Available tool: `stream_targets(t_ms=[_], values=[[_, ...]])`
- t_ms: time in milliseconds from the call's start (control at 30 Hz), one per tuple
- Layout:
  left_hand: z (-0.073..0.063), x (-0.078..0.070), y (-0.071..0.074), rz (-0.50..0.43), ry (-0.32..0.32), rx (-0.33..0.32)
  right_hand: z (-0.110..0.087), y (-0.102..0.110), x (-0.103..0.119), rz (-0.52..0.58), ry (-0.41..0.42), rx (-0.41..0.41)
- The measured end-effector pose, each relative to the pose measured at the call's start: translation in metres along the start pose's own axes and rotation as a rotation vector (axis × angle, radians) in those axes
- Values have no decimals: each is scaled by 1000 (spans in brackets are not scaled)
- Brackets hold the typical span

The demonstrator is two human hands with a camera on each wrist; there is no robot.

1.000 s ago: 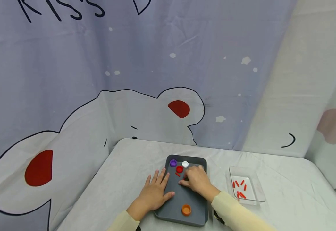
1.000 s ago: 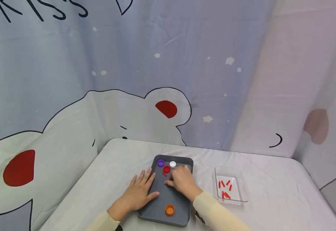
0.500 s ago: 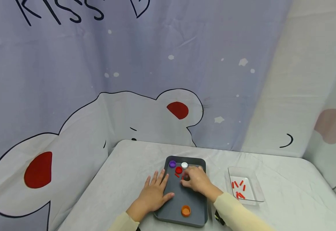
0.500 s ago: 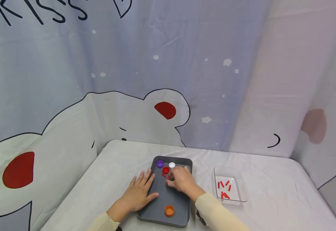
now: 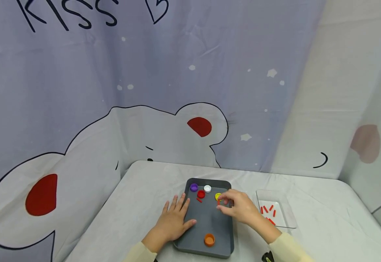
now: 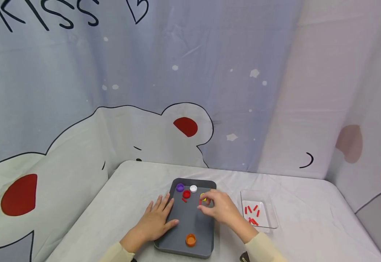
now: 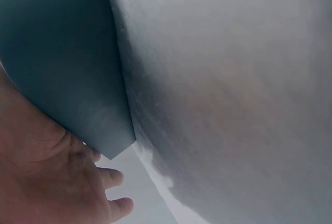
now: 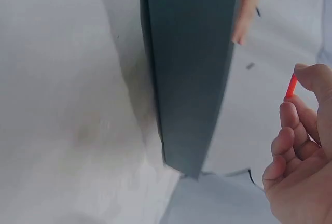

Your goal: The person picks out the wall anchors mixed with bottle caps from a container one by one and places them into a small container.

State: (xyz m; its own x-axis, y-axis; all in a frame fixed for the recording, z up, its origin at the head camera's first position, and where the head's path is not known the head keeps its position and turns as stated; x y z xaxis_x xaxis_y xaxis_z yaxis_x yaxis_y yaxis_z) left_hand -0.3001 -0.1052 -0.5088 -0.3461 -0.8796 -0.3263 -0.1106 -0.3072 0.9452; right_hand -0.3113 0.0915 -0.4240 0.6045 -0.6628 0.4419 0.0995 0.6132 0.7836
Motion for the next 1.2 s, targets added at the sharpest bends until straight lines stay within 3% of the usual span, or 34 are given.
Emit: stream_targets(t_ms=[367, 667, 933, 1200], values=[[6, 12, -15, 16, -6, -16, -45, 65, -33, 31, -48, -63], [0, 0, -1, -18, -23, -9, -78, 110, -66, -13, -91, -77], [-2, -1, 2, -15, -15, -2, -100, 128, -91, -42, -116, -102], [0, 0, 0, -19, -18, -5, -112, 131, -107, -45, -125, -113]])
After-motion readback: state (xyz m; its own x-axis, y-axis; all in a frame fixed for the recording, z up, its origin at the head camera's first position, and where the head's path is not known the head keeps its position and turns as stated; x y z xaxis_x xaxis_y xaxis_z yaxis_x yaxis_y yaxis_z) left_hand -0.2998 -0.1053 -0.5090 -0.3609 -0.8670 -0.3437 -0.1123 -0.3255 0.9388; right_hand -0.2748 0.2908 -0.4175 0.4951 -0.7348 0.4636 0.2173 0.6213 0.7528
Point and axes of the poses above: each hand's wrist, its own z-axis towards the middle knuckle, its own y-axis out of the back of the hand, x = y × z, the point moved 10 cm from there along z, towards the middle knuckle, and after that the axes turned 7 degrees about -z, right-handed, at the moved point
